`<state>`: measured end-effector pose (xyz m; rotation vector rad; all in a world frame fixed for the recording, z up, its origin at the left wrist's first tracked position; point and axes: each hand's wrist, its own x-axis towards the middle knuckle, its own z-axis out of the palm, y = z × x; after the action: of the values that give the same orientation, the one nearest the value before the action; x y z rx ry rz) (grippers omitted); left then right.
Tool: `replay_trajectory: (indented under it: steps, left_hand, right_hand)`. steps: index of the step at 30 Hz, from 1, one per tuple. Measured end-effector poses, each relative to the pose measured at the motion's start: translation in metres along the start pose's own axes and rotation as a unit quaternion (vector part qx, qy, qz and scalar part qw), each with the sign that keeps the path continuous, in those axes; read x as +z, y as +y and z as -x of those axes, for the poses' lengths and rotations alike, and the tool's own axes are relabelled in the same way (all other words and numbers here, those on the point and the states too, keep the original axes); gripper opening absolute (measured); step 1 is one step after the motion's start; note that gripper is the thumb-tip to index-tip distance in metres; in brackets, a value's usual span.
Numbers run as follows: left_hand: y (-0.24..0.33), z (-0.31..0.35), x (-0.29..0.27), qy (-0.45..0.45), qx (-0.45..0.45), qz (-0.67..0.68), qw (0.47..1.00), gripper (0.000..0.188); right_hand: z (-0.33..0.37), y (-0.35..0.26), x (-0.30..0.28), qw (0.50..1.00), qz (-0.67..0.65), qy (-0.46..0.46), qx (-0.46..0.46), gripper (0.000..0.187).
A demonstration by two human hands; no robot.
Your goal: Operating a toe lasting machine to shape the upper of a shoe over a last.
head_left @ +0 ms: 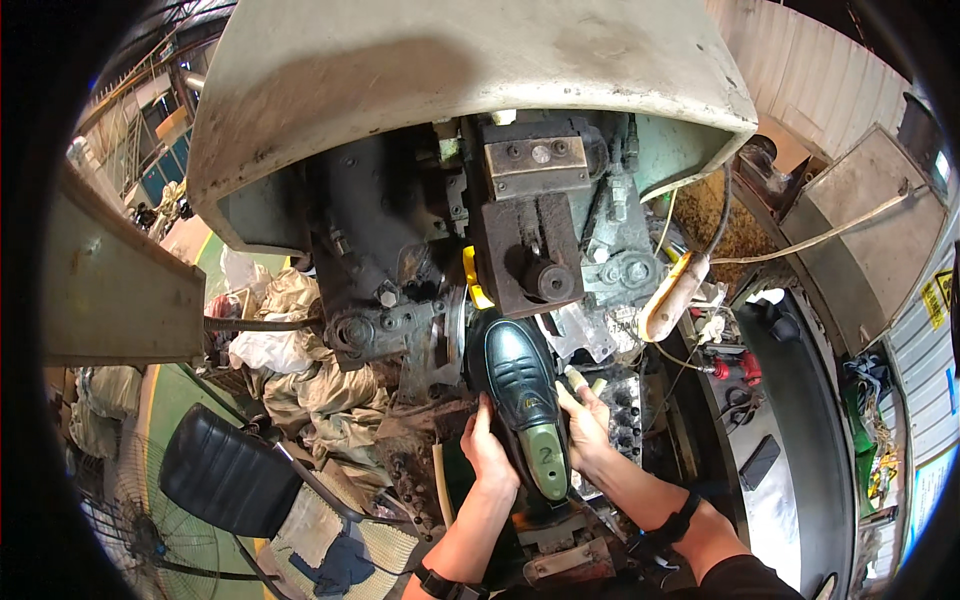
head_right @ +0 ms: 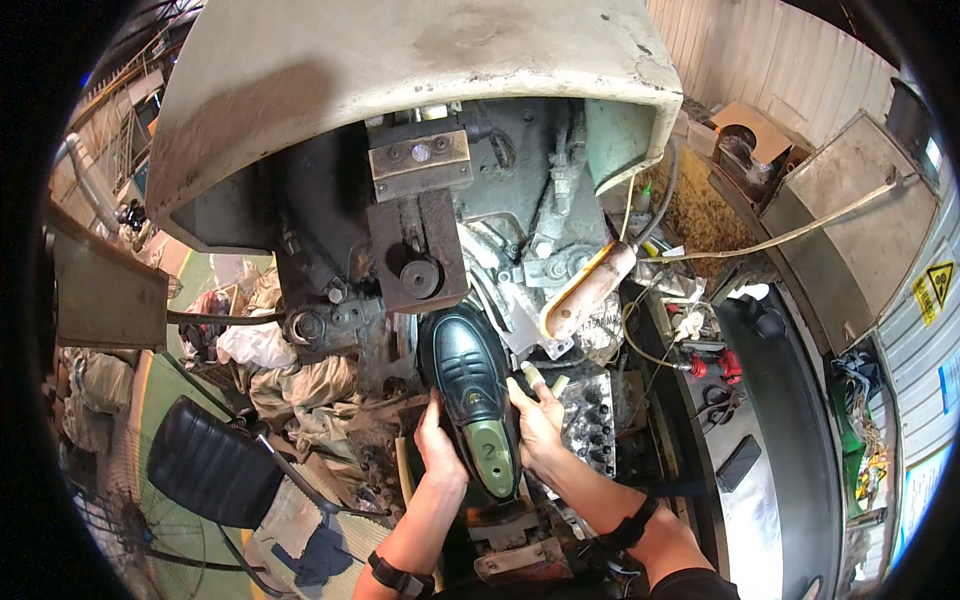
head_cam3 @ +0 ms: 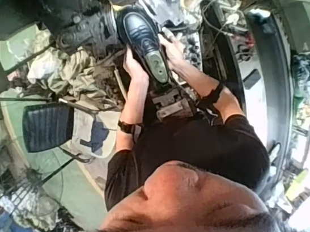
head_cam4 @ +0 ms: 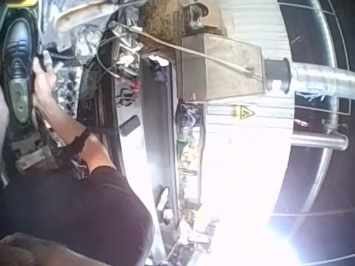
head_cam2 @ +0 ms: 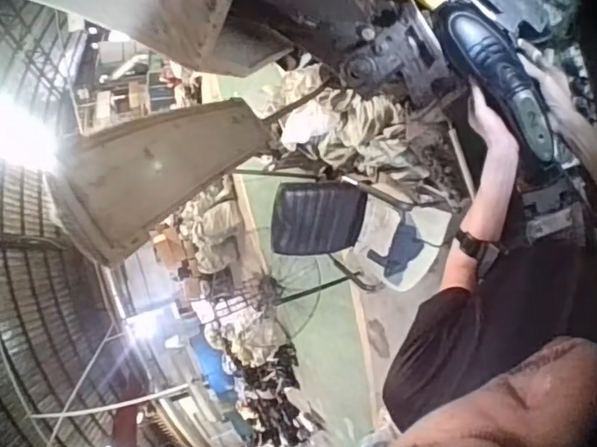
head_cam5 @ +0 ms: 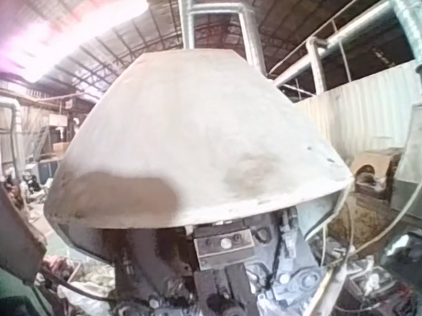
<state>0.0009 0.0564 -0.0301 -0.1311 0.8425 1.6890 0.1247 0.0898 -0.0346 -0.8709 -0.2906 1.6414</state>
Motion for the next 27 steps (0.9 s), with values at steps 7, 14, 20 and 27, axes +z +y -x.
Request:
replay_trajectory:
  steps: [7,14,20,27]
  left_hand:
    - [-0.001,-0.005,-0.002,-0.001,0.009,0.012,1.0,0.028]
    - [-0.002,-0.006,0.001,0.025,0.047,-0.031,0.998,0.027]
    - [-0.012,-0.024,-0.011,0.031,0.088,-0.044,0.995,0.029]
    - [-0.014,-0.027,-0.017,0.03,0.083,-0.042,0.995,0.028]
  right_hand:
    - [0.001,0.001,0.004,1.0,-0.007,0.022,0.005,0.058]
    - [-0.008,0.006,-0.002,1.0,-0.016,0.01,-0.004,0.059]
    - [-0.021,0.014,-0.007,1.0,-0.004,-0.003,-0.029,0.056]
    - [-0.027,0.011,-0.008,0.998,-0.04,0.04,0.031,0.039]
